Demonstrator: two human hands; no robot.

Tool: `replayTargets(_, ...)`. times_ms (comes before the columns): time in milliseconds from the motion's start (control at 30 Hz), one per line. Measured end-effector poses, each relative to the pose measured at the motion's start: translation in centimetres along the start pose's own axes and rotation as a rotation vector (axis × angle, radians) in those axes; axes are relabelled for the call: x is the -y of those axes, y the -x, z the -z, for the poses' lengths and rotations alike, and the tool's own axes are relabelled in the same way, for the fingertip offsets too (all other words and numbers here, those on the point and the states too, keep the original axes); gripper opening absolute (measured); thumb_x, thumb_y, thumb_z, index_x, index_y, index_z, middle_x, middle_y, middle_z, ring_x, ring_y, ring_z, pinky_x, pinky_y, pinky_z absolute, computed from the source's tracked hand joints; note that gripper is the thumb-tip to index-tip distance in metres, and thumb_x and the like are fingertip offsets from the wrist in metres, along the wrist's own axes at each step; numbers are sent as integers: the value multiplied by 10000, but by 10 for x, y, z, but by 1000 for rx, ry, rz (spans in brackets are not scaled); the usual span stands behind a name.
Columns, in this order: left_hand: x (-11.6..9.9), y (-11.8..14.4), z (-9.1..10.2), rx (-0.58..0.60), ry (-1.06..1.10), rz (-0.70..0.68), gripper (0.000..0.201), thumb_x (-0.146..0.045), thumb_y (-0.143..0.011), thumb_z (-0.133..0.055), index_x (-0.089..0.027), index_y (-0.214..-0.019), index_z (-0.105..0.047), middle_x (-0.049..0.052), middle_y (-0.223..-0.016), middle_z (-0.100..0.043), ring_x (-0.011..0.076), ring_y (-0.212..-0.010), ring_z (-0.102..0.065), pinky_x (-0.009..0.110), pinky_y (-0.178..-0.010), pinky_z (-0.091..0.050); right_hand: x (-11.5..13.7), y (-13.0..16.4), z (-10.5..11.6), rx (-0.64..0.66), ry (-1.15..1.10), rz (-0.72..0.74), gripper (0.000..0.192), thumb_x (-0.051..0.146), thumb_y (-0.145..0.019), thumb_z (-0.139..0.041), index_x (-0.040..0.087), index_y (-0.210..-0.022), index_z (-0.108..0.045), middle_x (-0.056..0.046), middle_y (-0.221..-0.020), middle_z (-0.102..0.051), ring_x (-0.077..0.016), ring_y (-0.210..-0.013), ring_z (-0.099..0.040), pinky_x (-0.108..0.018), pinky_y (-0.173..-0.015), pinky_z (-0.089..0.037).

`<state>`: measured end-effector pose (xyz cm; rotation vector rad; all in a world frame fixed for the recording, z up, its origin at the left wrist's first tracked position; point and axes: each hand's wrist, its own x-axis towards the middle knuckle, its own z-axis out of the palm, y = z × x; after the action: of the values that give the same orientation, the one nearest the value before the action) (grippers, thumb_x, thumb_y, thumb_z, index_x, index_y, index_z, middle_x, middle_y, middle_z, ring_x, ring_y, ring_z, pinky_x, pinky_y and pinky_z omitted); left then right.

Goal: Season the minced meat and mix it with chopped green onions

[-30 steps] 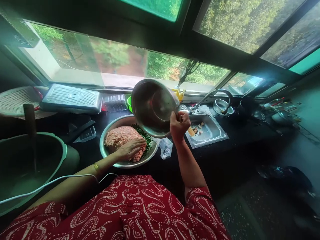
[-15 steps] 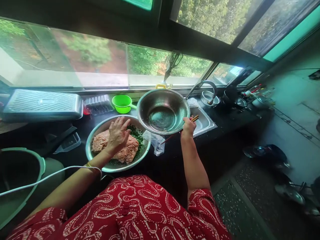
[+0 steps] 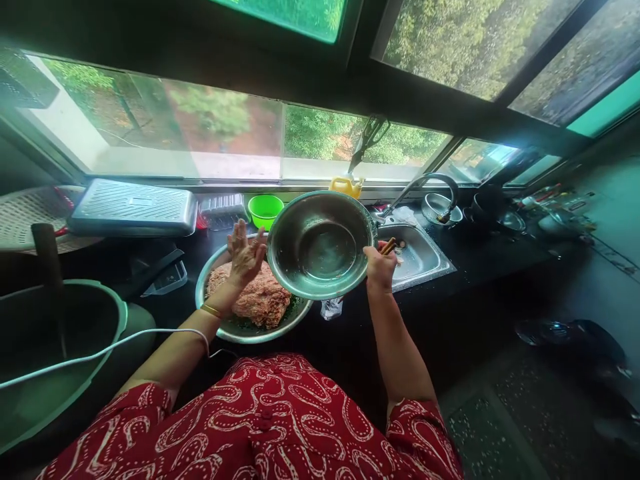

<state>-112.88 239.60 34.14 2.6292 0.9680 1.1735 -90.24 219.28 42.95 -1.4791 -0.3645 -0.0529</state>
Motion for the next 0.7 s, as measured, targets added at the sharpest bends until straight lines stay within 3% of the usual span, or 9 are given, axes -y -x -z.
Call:
replayTargets(100,19,-11,15,-30,-22,15,514,-349,-973,-293,-202,-1464,-327,120,-1539,-220,284,-1438,-76,571,-1125,-137,16,13,0,25,54,33,210,243,-534,-591,198,-632,-411,94,-554,-360,-57,-497,-349,-201,-476,-313)
replayTargets(167,19,-16,25,44,12,-143,518,-334,-974,-278,-169,-1463,-317,127,-1519,-272,251,-1425,-166,503,-1136,-200,23,20,-2,57,108,122,181,233,-559,-582,197,-624,-418,89,-556,-363,-62,-511,-351,-206,-488,-314)
replayTargets(267,4,-20,31,273,16,-432,508,-343,-977,-280,-132,-1431,-370,123,-1481,-354,235,-1397,-253,447,-1144,-221,26,30,-8,83,182,258,147,205,-594,-559,200,-612,-413,90,-547,-337,-64,-509,-326,-210,-487,-295)
replayTargets(333,-6,-21,25,371,-32,-509,525,-370,-973,-306,-81,-1398,-413,154,-1458,-382,267,-1387,-271,465,-1150,-192,26,36,-12,105,214,332,137,187,-617,-550,204,-620,-415,90,-543,-331,-67,-504,-320,-214,-492,-297)
replayTargets(433,-19,-20,7,432,-82,-504,557,-396,-962,-332,-3,-1332,-472,216,-1399,-436,304,-1366,-303,485,-1153,-160,29,47,-18,116,252,403,139,181,-658,-554,210,-639,-420,91,-531,-337,-71,-489,-320,-223,-498,-307)
replayTargets(533,-30,-11,-13,480,-57,-473,563,-420,-956,-338,-12,-1311,-496,218,-1375,-463,306,-1356,-323,488,-1149,-172,34,57,-21,95,268,456,142,200,-692,-560,215,-650,-425,93,-515,-327,-75,-466,-305,-227,-486,-310)
replayTargets(700,-53,20,-37,620,107,-413,625,-471,-969,-265,-45,-1411,-381,189,-1450,-378,284,-1369,-310,476,-1142,-202,37,61,-24,46,311,506,142,246,-713,-559,220,-656,-432,87,-511,-352,-80,-467,-326,-227,-500,-341)
